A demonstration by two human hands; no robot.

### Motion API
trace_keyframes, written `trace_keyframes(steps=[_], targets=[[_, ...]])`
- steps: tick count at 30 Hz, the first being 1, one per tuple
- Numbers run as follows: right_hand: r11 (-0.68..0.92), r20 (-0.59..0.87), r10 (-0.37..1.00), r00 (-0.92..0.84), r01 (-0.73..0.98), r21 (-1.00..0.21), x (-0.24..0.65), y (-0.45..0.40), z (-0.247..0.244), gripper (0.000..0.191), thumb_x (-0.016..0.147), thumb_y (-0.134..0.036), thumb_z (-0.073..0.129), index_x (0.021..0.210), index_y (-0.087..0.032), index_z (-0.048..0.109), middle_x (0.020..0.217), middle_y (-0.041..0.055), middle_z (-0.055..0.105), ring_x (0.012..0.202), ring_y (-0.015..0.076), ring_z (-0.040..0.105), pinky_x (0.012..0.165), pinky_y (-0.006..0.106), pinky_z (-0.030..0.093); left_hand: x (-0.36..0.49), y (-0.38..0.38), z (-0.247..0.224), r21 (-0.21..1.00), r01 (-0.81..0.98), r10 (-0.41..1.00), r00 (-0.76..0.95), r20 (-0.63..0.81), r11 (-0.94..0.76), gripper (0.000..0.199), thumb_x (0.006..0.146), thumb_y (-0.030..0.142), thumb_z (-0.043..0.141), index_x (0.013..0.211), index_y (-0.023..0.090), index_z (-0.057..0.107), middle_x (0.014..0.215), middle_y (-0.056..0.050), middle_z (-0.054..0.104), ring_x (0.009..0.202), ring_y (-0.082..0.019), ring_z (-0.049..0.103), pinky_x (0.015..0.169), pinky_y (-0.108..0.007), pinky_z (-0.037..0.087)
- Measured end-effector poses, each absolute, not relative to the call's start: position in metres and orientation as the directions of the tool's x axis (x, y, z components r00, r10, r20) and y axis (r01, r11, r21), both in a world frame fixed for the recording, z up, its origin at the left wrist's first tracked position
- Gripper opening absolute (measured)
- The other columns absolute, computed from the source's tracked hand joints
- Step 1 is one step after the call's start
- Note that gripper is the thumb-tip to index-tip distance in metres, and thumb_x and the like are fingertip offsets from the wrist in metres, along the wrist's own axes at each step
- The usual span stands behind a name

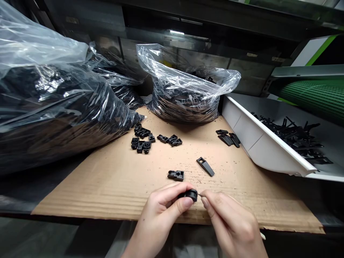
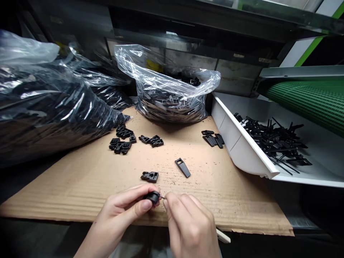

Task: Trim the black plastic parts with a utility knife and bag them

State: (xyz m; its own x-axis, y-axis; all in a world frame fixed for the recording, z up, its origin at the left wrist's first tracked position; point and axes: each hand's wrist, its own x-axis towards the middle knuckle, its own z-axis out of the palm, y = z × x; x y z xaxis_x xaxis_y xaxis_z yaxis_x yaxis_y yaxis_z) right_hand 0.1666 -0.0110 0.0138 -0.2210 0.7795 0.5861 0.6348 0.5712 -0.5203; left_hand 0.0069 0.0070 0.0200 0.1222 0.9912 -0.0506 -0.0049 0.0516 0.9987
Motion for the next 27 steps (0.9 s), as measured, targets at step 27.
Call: trace_keyframes(steps=[27], targets=[[-0.094,-0.192,0.866,-0.462,0.226,-0.97,0.175,0.001,0.039,0.031,0.084,-0.033,0.047,0.06,-0.014,0.052,0.046,-0.0055,0.042,0.038,0.0034,0.031,0.038,0.016,0.024,0.001,0.006,0.015,0.969,-0.044,0.919,0.311,0.243,-0.241,0.021,0.079,0.01,0.058,0.085,0.027,0.068,0.086,0.005,0.067,0.086,-0.012,0.059,0.079,-0.014,0.043]])
